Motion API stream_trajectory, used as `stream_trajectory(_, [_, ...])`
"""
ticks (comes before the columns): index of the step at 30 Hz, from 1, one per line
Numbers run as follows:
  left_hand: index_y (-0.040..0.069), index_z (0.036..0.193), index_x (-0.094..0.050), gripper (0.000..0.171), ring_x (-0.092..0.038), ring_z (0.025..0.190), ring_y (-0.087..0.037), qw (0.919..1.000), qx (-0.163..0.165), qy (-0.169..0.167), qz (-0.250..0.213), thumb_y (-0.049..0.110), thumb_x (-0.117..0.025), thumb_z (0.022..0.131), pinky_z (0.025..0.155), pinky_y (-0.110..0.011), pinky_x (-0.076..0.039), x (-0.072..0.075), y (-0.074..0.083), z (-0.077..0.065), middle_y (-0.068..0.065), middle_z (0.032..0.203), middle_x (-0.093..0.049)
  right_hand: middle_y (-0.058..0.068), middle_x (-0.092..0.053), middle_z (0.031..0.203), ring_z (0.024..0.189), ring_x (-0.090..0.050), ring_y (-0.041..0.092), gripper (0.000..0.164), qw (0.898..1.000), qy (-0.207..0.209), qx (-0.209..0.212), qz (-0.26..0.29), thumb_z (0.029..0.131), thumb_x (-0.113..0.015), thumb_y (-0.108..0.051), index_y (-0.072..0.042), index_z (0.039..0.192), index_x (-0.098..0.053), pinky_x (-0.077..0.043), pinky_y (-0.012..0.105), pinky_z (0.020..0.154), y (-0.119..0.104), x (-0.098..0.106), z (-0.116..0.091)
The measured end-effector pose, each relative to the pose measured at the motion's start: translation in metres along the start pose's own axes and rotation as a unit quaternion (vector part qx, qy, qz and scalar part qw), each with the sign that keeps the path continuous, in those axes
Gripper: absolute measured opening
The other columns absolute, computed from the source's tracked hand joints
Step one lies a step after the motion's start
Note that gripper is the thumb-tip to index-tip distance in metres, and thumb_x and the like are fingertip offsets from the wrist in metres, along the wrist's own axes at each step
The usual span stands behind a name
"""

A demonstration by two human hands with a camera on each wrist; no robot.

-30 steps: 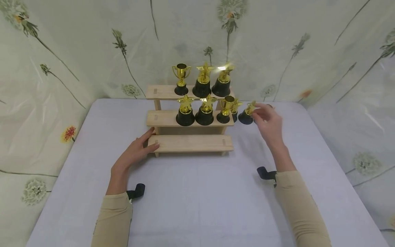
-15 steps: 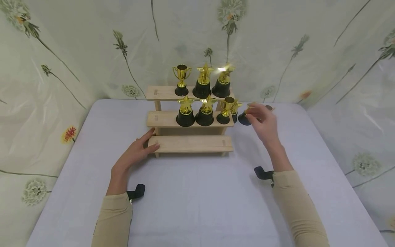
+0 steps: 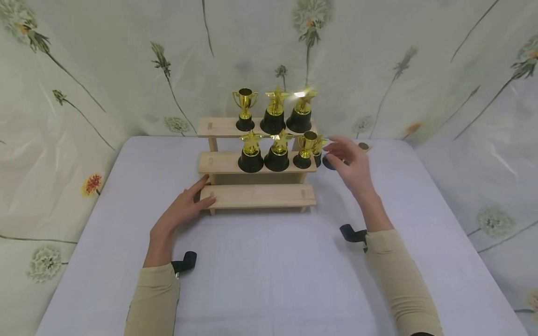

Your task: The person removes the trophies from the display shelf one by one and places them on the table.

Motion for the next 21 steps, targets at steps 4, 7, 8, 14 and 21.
stream_trajectory(4, [0.046, 0.144, -0.010, 0.076, -0.014, 0.145, -0.025, 1.0000, 0.003, -0.002, 0.000, 0.067, -0.050, 0.082, 0.116, -0.055, -0.008, 0.000, 0.002, -0.001, 0.007, 0.156, -0.015, 0.022, -0.064, 0.107, 0.095, -0.062, 0.024, 0.041, 1.000, -0.002, -0.007, 0.014, 0.087, -0.063, -0.008, -0.010, 0.127, -0.054, -0.049, 0.014, 0.083, -0.001, -0.003, 0.002])
stream_trajectory(7, [0.046, 0.144, -0.010, 0.076, -0.014, 0.145, -0.026, 1.0000, 0.003, -0.003, 0.001, 0.066, -0.050, 0.083, 0.115, -0.056, -0.013, 0.000, 0.002, -0.001, 0.006, 0.156, -0.015, 0.021, -0.064, 0.109, 0.096, -0.061, 0.027, 0.043, 1.000, -0.004, -0.012, 0.020, 0.087, -0.063, -0.008, -0.012, 0.128, -0.054, -0.049, 0.016, 0.085, -0.003, -0.005, 0.003])
stream_trajectory(8, [0.046, 0.144, -0.010, 0.076, -0.014, 0.145, -0.026, 1.0000, 0.002, -0.002, 0.001, 0.066, -0.050, 0.083, 0.115, -0.056, -0.013, 0.000, 0.003, -0.001, 0.006, 0.156, -0.015, 0.020, -0.063, 0.109, 0.096, -0.061, 0.027, 0.043, 1.000, -0.005, -0.013, 0.022, 0.087, -0.063, -0.008, -0.012, 0.128, -0.054, -0.049, 0.017, 0.085, -0.004, -0.006, 0.003])
stream_trajectory(14, [0.046, 0.144, -0.010, 0.076, -0.013, 0.145, -0.025, 1.0000, 0.004, -0.004, -0.004, 0.065, -0.051, 0.083, 0.115, -0.055, -0.015, 0.000, 0.003, -0.002, 0.007, 0.156, -0.014, 0.018, -0.061, 0.111, 0.099, -0.060, 0.032, 0.047, 0.998, -0.013, -0.020, 0.053, 0.086, -0.064, -0.006, -0.015, 0.131, -0.052, -0.050, 0.029, 0.092, -0.004, -0.011, 0.005])
stream_trajectory(21, [0.043, 0.145, -0.010, 0.076, -0.013, 0.145, -0.025, 1.0000, 0.001, -0.003, -0.001, 0.064, -0.050, 0.084, 0.116, -0.055, -0.011, 0.001, 0.005, -0.002, 0.007, 0.156, -0.014, 0.022, -0.059, 0.113, 0.099, -0.058, 0.038, 0.049, 0.996, -0.017, -0.015, 0.085, 0.084, -0.065, -0.005, -0.013, 0.131, -0.051, -0.050, 0.035, 0.092, -0.007, -0.017, 0.008])
Point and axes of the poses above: each hand's wrist, its own z-axis towards the middle knuckle, its own x-axis out of the back of the hand, y = z × x, the point moved 8 cm from there along z, towards the middle knuckle
